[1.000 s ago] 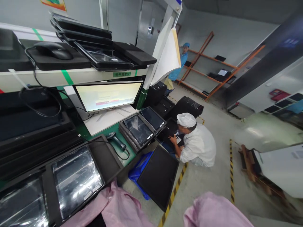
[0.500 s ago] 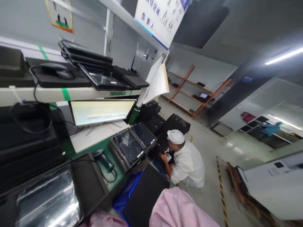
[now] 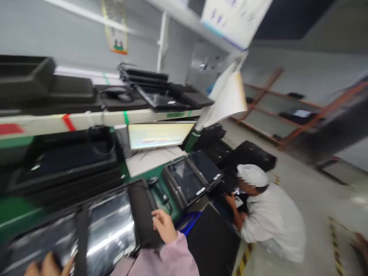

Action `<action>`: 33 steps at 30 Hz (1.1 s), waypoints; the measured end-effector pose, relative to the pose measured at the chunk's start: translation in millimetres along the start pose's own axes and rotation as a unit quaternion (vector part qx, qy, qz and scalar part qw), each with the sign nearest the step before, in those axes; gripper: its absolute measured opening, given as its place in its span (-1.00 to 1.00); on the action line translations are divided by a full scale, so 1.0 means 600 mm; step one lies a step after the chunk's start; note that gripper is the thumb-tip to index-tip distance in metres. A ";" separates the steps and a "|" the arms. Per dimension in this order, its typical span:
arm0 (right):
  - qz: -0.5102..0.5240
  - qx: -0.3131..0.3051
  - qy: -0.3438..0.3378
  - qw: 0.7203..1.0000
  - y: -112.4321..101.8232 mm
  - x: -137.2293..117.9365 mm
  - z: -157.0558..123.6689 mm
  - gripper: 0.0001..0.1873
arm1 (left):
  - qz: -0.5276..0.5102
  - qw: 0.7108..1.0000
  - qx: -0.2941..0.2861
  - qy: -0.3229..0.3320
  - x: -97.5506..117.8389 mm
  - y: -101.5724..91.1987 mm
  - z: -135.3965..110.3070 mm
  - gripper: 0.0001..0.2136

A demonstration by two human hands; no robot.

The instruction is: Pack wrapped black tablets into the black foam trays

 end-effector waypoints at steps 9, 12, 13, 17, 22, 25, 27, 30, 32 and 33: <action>-0.272 -0.075 -0.021 0.959 0.227 0.110 0.090 -0.53 | 0.117 0.976 0.034 -0.179 -0.219 -0.076 -0.043 -0.35; -0.261 -0.074 -0.019 0.962 0.227 0.127 0.099 -0.49 | 0.111 0.952 0.083 -0.272 -0.299 -0.114 -0.067 -0.28; -0.259 -0.069 -0.012 0.963 0.224 0.133 0.099 -0.47 | 0.106 0.952 0.073 -0.278 -0.315 -0.117 -0.070 -0.28; -0.290 -0.043 0.016 0.956 0.219 0.147 0.087 -0.44 | 0.146 0.955 0.058 -0.250 -0.325 -0.122 -0.062 -0.33; -0.402 0.006 -0.008 0.916 0.212 0.124 0.056 -0.46 | 0.193 0.944 0.024 -0.266 -0.316 -0.107 -0.046 -0.22; -0.445 0.002 -0.003 0.896 0.218 0.113 0.035 -0.44 | 0.174 0.940 -0.027 -0.291 -0.327 -0.097 -0.030 -0.16; -0.467 -0.001 -0.006 0.884 0.225 0.105 0.027 -0.42 | 0.150 0.936 -0.069 -0.311 -0.337 -0.093 -0.019 -0.16; -0.476 0.004 0.011 0.879 0.230 0.103 0.026 -0.43 | 0.130 0.927 -0.117 -0.331 -0.344 -0.096 -0.006 -0.19; -0.454 0.016 0.027 0.891 0.226 0.108 0.031 -0.45 | 0.100 0.923 -0.143 -0.343 -0.345 -0.099 -0.004 -0.21; -0.434 0.026 0.038 0.900 0.220 0.112 0.036 -0.46 | 0.076 0.919 -0.155 -0.353 -0.345 -0.100 -0.006 -0.21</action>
Point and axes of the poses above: each hand's wrist, its own z-axis towards the middle knuckle, its own y-axis out of the palm, x = y × z, the point moved 10 cm from there along z, towards the middle knuckle, and after that the axes turned 4 degrees about -z, right-handed, at the moved point
